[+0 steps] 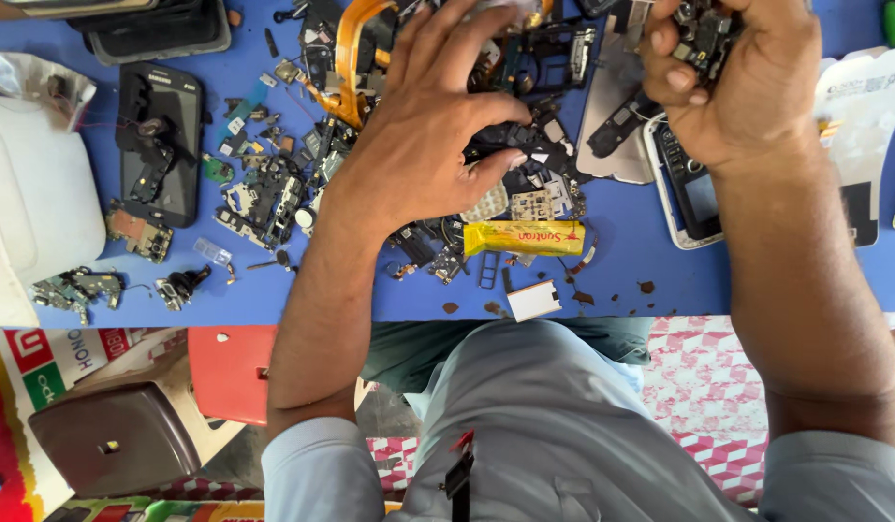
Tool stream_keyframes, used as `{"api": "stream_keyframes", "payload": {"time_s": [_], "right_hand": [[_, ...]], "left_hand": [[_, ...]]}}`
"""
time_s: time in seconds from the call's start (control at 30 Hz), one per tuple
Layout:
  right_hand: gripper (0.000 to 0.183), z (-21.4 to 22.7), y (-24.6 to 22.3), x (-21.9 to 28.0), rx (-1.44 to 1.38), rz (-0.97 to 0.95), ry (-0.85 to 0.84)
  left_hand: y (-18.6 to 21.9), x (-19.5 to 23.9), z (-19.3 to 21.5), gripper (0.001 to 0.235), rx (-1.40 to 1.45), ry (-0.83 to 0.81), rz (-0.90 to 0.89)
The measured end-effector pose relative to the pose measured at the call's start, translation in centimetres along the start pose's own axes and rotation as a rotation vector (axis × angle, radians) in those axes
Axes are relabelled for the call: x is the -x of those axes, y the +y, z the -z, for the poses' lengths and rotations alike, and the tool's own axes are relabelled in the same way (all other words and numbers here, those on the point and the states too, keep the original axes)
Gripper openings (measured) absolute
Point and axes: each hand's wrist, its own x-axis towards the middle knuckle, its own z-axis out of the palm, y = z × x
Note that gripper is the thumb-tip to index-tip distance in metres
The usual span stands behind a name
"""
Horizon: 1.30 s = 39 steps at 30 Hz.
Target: The person sorts through a large pile of disassembled mobile phone parts on a blue table. They pick up various components such as circuit boards, batteries, and casings, inspect them, and place them back on the table or into a white container.
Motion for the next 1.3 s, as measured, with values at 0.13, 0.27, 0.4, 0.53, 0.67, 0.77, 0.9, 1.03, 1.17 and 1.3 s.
{"api": "stream_keyframes", "payload": {"time_s": [0.13, 0.27, 0.4, 0.53, 0.67, 0.77, 0.9, 1.03, 1.17, 1.3], "right_hand": [[0.025, -0.8, -0.3, 0.3, -0.009, -0.004, -0.032], [0.024, -0.9, -0.5, 0.5, -0.009, -0.001, -0.021], [0.023, -0.7, -0.2, 0.6, 0.007, -0.017, -0.022], [0.023, -0.3, -0.2, 0.5, 0.017, -0.021, -0.045], [0.022, 0.0, 0.0, 0.9, 0.049, 0.021, -0.069], [0.023, -0.4, -0.2, 0.9, 0.042, 0.022, -0.070], [0.023, -1.2, -0.3, 0.9, 0.040, 0.006, -0.031], [0.018, -2.2, 0.3, 0.9, 0.096, 0.034, 0.002], [0.014, -3.1, 1.5, 1.1, 0.199, 0.051, -0.178], [0.011, -3.4, 2.9, 1.1, 0.242, 0.079, -0.327]], "left_hand": [[-0.5, -0.1, 0.7, 0.022, 0.048, 0.017, -0.031], [-0.9, -0.3, 1.8, 0.019, 0.120, 0.111, -0.016], [-1.0, -0.3, 1.9, 0.021, -0.034, 0.304, 0.073], [-0.7, -0.2, 2.1, 0.029, -0.052, 0.277, 0.089], [0.5, 0.5, 1.7, 0.024, 0.034, 0.053, -0.015], [1.0, 0.4, 1.2, 0.026, 0.052, -0.032, -0.007], [0.6, 0.5, 0.9, 0.021, 0.049, -0.047, 0.008], [-0.1, 0.2, 1.1, 0.025, 0.083, 0.025, -0.034], [-0.1, -0.5, 1.2, 0.026, 0.178, 0.082, -0.035], [0.3, -0.7, 0.4, 0.030, 0.207, 0.148, -0.065]]}}
